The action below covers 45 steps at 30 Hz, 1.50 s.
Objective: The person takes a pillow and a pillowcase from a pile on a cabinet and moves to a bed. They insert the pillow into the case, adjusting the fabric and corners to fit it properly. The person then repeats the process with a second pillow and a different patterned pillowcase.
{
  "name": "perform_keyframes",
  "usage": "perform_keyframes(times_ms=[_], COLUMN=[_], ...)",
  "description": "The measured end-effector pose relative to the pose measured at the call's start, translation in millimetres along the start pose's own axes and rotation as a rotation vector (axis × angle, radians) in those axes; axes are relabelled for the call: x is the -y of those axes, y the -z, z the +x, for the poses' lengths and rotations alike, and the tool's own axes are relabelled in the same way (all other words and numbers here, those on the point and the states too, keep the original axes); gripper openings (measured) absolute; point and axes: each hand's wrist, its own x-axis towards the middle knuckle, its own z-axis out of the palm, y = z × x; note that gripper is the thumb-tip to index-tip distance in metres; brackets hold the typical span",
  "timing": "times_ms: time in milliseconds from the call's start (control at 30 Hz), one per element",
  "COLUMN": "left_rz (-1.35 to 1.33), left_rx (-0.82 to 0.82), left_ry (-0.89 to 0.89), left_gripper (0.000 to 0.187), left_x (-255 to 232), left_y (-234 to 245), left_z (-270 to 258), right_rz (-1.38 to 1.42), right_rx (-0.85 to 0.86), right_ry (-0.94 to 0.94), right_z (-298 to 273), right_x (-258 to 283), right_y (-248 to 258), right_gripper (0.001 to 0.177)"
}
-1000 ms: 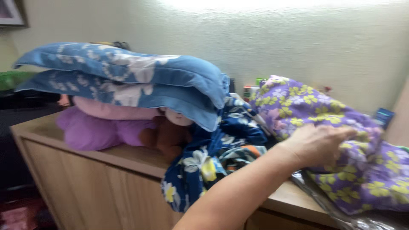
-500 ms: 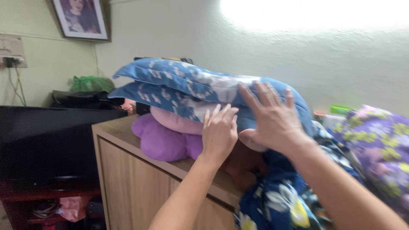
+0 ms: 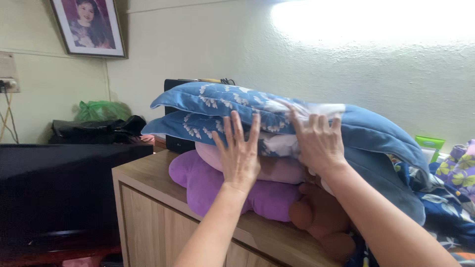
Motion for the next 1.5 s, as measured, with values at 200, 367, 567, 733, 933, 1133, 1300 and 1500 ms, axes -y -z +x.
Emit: perform_keyframes(times_ms=[200,367,567,733,933,1133,1300,1500], left_rz=[-0.472,-1.342,-1.709,-1.608,-1.408,-1.181,-1.232,-1.061], left_rx=[-0.189,-0.124,-0.316,-0.469,-0.699,-0.663,-0.625,-0.415], left_ry=[0.408,0.776,0.979,1.340,1.135,1.188,1.230,1.341], left_gripper=[0.089,0.112,0.149,0.151,0.086,0.048,0.053,0.062], left_x=[-18.2,-42.7,-38.7,-26.1,-11.9,1.8,21.7,39.1], left_y=[17.3,42.7,99.0,107.2,49.1,34.9,23.4,26.0], left_z=[0.8,9.8,74.0,27.0,-58.9,-94.5,-111.3,-120.2], right_rz=[0.090,0.059,0.074,0.303,0.333,0.330,0.243,0.687], right_rx=[-0.443,-0.735,-1.031,-1.076,-0.854,-0.721,-0.553,-0.462], right_ry=[-0.055,-0.106,-0.005,0.232,0.420,0.420,0.477,0.489], right_z=[17.2,23.2,-4.7,-101.1,-155.3,-174.3,-188.3,-182.0], right_x=[-17.6,-33.5,-28.1,33.2,53.3,49.7,45.6,26.6], right_y=[-18.4,10.2,61.7,53.9,26.8,39.1,44.5,79.3], right_gripper=[0.043,0.017,0.012,0.006,0.013,0.028,0.036,0.042])
